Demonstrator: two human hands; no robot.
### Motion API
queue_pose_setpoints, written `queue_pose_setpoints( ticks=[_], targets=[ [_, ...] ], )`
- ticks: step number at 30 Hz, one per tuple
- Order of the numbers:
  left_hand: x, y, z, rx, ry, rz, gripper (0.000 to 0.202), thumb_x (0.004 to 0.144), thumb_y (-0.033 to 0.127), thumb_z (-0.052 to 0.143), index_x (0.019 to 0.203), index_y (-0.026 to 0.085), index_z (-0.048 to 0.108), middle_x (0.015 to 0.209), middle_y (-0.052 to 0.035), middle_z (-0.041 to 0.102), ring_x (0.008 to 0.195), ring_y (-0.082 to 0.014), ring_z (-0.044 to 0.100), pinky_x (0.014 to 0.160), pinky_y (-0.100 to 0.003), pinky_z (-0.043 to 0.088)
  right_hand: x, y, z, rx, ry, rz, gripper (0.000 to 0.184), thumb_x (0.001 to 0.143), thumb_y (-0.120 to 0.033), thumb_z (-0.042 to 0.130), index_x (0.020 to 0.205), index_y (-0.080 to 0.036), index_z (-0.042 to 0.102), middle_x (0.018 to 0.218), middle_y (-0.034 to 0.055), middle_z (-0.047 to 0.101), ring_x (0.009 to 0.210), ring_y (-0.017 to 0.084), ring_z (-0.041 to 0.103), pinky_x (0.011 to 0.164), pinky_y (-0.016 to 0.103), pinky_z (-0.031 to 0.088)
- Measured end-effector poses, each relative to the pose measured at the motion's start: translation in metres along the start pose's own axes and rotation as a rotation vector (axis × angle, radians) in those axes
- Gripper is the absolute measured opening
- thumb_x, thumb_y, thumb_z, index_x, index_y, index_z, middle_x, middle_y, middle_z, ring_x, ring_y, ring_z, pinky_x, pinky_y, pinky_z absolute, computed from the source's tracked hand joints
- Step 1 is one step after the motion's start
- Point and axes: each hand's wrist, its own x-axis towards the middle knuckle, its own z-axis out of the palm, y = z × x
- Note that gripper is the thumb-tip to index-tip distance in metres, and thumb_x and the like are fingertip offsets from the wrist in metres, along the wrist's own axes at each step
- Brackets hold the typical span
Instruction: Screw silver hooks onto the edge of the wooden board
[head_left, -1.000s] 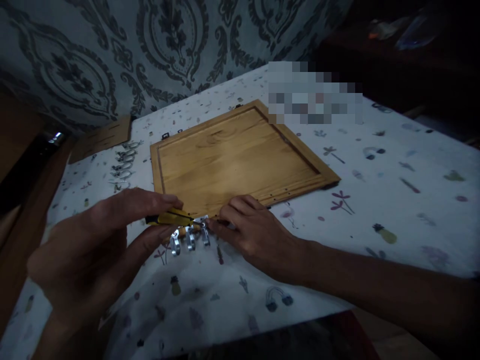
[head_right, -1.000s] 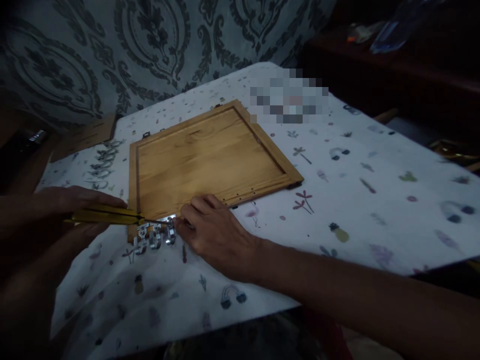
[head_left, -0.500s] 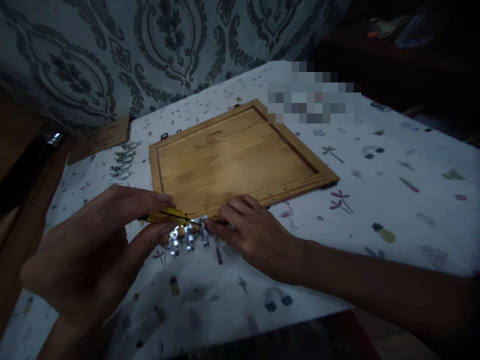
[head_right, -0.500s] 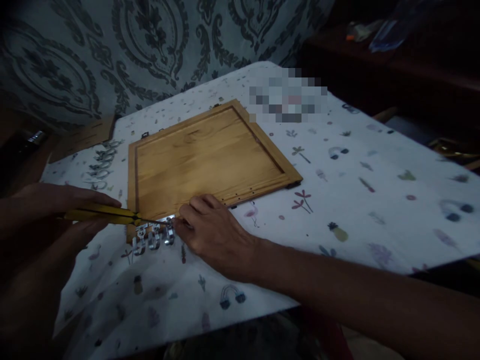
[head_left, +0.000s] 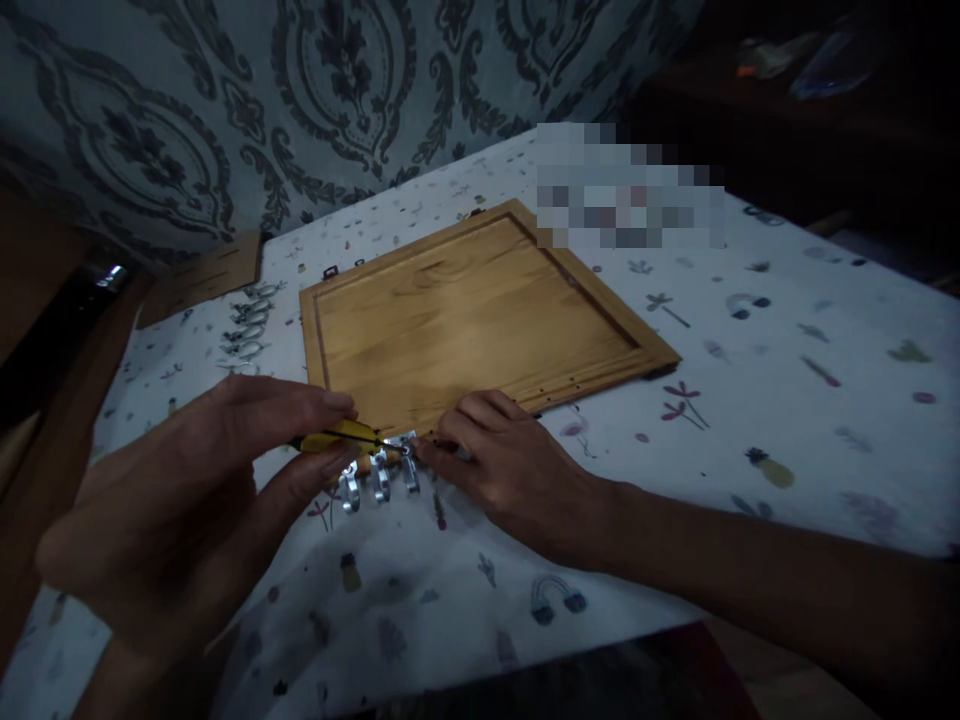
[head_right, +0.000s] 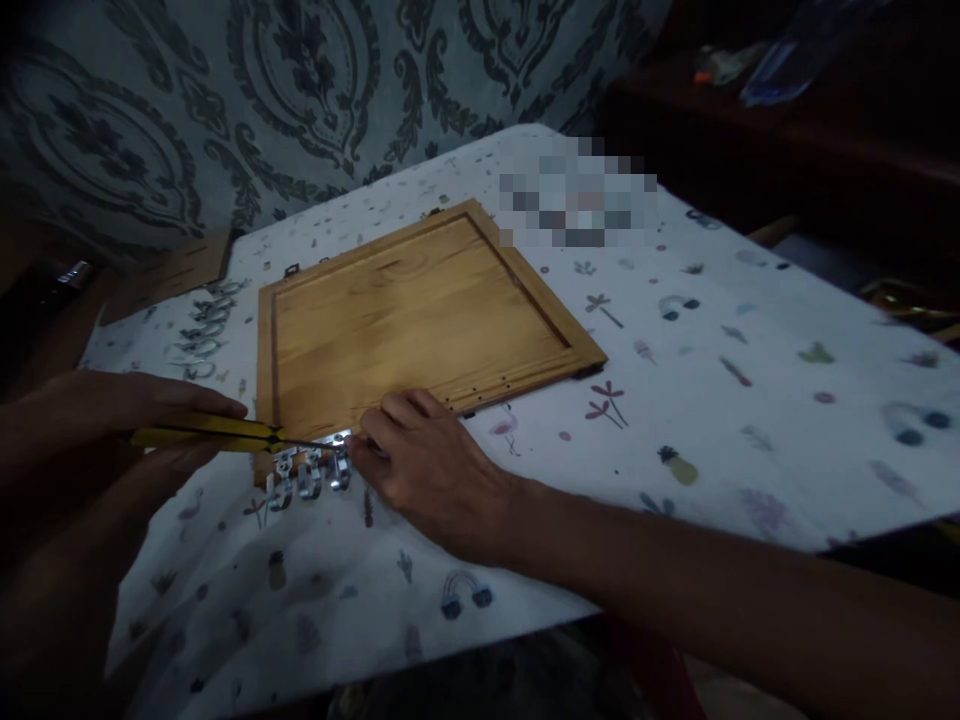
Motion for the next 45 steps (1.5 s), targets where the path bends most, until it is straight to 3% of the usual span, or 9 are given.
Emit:
queue_pose_setpoints(
  ticks=[4, 9, 21, 29, 36, 41, 45],
  targets=[
    [0.001, -0.005, -0.009, -0.024, -0.027, 0.025, 0.027, 0.073, 0.017, 0.077, 0.097, 0.029, 0.074, 0.085, 0.0024, 0.074, 0.073, -0.0179, 0.067, 0.061, -0.034, 0.055, 0.000, 0.000, -0.001, -0.002, -0.004, -0.002, 0.018, 0.093, -0.007, 0.048, 0.096, -0.011, 0.065, 0.084, 0.0076, 0.059, 0.081, 0.020, 0.042, 0.074, 0.035, 0.033],
    [0.001, -0.013, -0.015, 0.003, -0.062, 0.032, 0.037, 0.075, 0.010, 0.072, 0.106, 0.029, 0.069, 0.094, 0.0043, 0.072, 0.085, -0.0169, 0.067, 0.073, -0.032, 0.055, 0.001, 0.001, -0.003, -0.004, -0.014, -0.013, 0.021, 0.096, -0.009, 0.044, 0.096, -0.012, 0.065, 0.084, 0.0081, 0.059, 0.080, 0.020, 0.043, 0.073, 0.036, 0.035],
    [0.002, -0.007, -0.003, -0.031, -0.041, -0.009, 0.027, 0.072, 0.011, 0.076, 0.096, 0.023, 0.073, 0.086, 0.0021, 0.073, 0.079, -0.0148, 0.067, 0.062, -0.026, 0.053, 0.000, 0.001, -0.002, -0.015, -0.002, -0.017, 0.016, 0.094, -0.010, 0.049, 0.097, -0.012, 0.065, 0.085, 0.0076, 0.059, 0.080, 0.020, 0.042, 0.073, 0.035, 0.036],
    [0.001, -0.007, -0.005, 0.057, -0.015, -0.007, 0.031, 0.070, 0.013, 0.077, 0.096, 0.029, 0.073, 0.084, 0.0046, 0.073, 0.074, -0.0159, 0.066, 0.059, -0.030, 0.051, 0.001, 0.001, -0.003, 0.000, -0.015, -0.008, 0.020, 0.096, -0.009, 0.045, 0.097, -0.012, 0.065, 0.085, 0.0079, 0.059, 0.080, 0.020, 0.042, 0.073, 0.035, 0.036],
    [-0.004, -0.007, -0.004, 0.069, 0.023, 0.033, 0.043, 0.072, 0.013, 0.077, 0.108, 0.034, 0.070, 0.093, 0.0048, 0.072, 0.080, -0.0151, 0.065, 0.067, -0.031, 0.052, -0.001, 0.001, -0.002, 0.000, -0.038, -0.001, 0.018, 0.096, -0.011, 0.046, 0.099, -0.014, 0.064, 0.085, 0.0077, 0.059, 0.082, 0.020, 0.042, 0.074, 0.036, 0.034],
    [-0.008, -0.010, -0.006, 0.177, -0.002, 0.031, 0.039, 0.072, 0.029, 0.080, 0.109, 0.030, 0.068, 0.087, 0.0055, 0.069, 0.067, -0.0118, 0.061, 0.049, -0.029, 0.042, 0.000, 0.001, -0.003, 0.003, -0.026, -0.002, 0.020, 0.096, -0.010, 0.044, 0.096, -0.013, 0.064, 0.085, 0.0077, 0.059, 0.081, 0.020, 0.043, 0.074, 0.035, 0.035],
    [-0.010, -0.008, -0.006, 0.250, 0.039, -0.067, 0.036, 0.068, 0.037, 0.083, 0.100, 0.027, 0.071, 0.084, 0.0056, 0.069, 0.068, -0.0120, 0.063, 0.052, -0.030, 0.042, 0.000, 0.000, -0.003, -0.004, -0.017, 0.002, 0.019, 0.096, -0.011, 0.045, 0.094, -0.013, 0.064, 0.085, 0.0071, 0.059, 0.081, 0.020, 0.043, 0.075, 0.035, 0.036]
  ],
)
